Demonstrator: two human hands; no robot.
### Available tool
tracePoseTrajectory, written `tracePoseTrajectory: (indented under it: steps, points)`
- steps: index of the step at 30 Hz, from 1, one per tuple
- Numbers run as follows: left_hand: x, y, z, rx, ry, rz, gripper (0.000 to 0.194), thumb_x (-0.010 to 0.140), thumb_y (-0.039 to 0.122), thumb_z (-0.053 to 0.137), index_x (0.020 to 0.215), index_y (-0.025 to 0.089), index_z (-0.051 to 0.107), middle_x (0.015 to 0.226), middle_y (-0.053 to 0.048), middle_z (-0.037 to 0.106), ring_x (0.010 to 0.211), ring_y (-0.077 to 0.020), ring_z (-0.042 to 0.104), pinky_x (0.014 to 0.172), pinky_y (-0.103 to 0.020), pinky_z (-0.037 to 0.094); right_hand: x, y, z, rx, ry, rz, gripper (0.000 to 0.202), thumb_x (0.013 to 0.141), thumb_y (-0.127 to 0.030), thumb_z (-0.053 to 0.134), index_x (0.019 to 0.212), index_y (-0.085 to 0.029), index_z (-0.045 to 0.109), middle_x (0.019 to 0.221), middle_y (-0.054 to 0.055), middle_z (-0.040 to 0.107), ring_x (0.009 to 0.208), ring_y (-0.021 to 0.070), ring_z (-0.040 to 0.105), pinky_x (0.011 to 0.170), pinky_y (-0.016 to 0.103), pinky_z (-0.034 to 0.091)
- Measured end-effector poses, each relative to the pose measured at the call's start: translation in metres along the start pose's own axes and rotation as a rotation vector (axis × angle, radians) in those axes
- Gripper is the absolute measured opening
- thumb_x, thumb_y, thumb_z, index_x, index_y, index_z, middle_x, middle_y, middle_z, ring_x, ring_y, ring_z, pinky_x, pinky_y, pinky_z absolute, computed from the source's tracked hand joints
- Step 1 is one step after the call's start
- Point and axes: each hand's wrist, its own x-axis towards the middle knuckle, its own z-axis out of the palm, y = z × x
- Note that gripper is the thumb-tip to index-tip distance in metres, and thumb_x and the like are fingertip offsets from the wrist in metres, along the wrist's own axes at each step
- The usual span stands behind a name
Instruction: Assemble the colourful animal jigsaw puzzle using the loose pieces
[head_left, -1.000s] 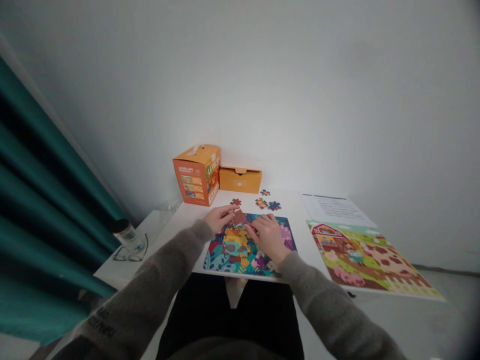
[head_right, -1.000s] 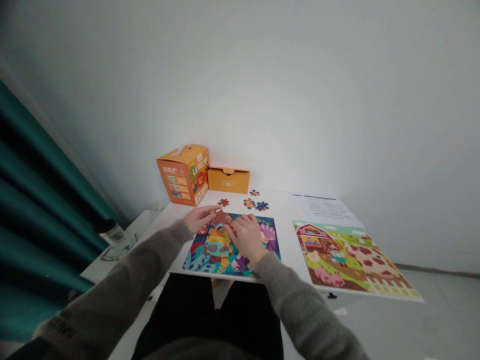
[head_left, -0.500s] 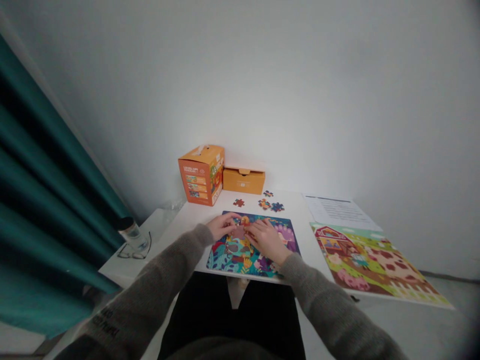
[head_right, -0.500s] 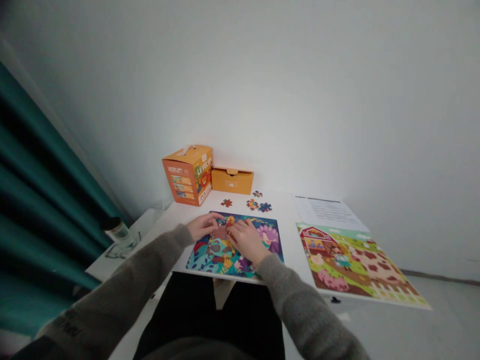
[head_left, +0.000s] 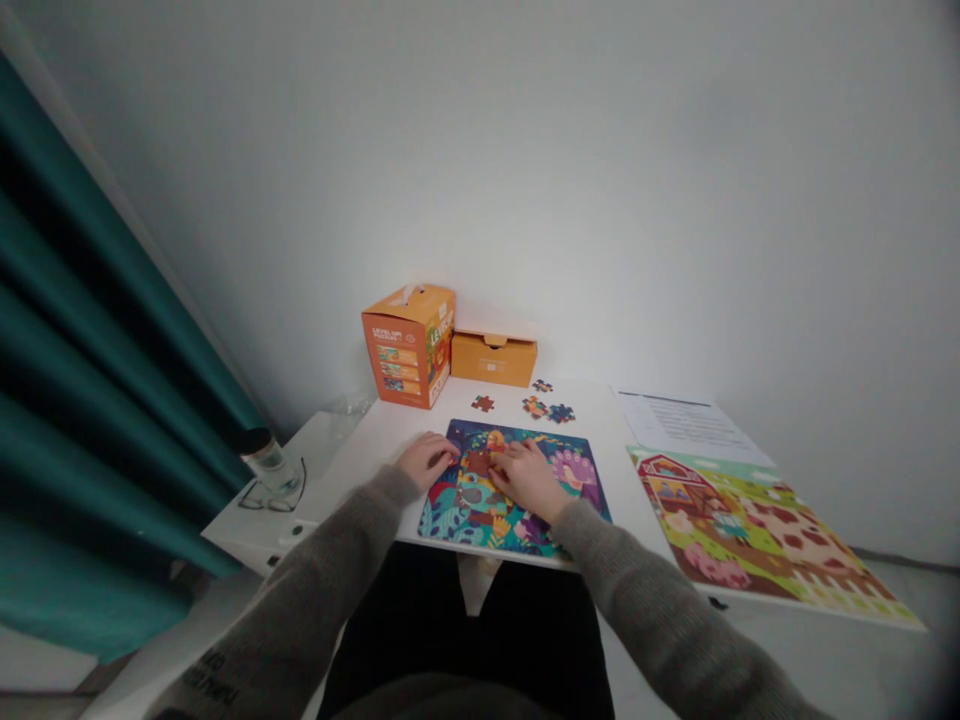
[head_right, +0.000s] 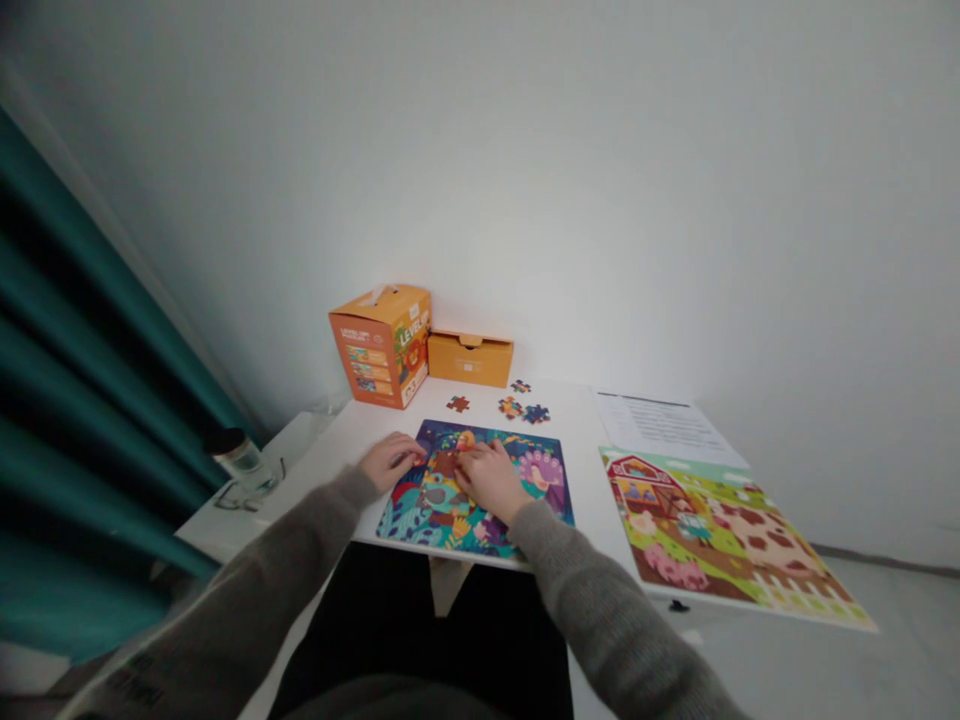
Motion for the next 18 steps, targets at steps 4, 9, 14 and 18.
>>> tracePoseTrajectory:
  steps: [4, 9, 14, 18]
  points:
    - [0.001, -0.002, 0.002, 0.025, -0.029, 0.033, 0.023, 0.088, 0.019, 0.048, 0.085, 0.02, 0.072, 0.088, -0.007, 0.071, 0.089, -0.022, 0.06, 0.086, -0.037, 0.046, 0.002, -0.006, -0.002, -0.032, -0.012, -0.033, 0.013, 0.095, -0.027, 0.061, 0.086, -0.019, 0.066, 0.085, 0.005, 0.072, 0.091, 0.0216, 0.059, 0.085, 0.037, 0.033]
    - [-0.001, -0.004, 0.004, 0.053, -0.046, 0.045, 0.025, 0.09, 0.021, 0.051, 0.096, 0.022, 0.075, 0.095, -0.007, 0.069, 0.095, -0.0227, 0.057, 0.09, -0.038, 0.045, 0.002, -0.009, -0.006, -0.064, -0.025, -0.068, 0.015, 0.097, -0.027, 0.058, 0.088, -0.019, 0.067, 0.087, 0.006, 0.072, 0.092, 0.0216, 0.059, 0.086, 0.038, 0.033]
    - [-0.002, -0.002, 0.003, 0.091, -0.064, 0.071, 0.026, 0.091, 0.022, 0.052, 0.098, 0.024, 0.078, 0.096, -0.008, 0.066, 0.096, -0.0233, 0.054, 0.091, -0.039, 0.045, 0.002, -0.012, -0.008, -0.079, -0.021, -0.076, 0.015, 0.097, -0.027, 0.058, 0.087, -0.019, 0.066, 0.087, 0.007, 0.073, 0.091, 0.0225, 0.059, 0.087, 0.039, 0.033]
    - [-0.002, -0.001, 0.003, 0.084, -0.06, 0.077, 0.026, 0.092, 0.021, 0.052, 0.097, 0.024, 0.077, 0.096, -0.008, 0.066, 0.096, -0.0235, 0.054, 0.09, -0.039, 0.045, 0.003, -0.013, -0.007, -0.073, -0.019, -0.077, 0.013, 0.096, -0.027, 0.058, 0.087, -0.019, 0.064, 0.088, 0.007, 0.072, 0.092, 0.0227, 0.06, 0.086, 0.038, 0.033]
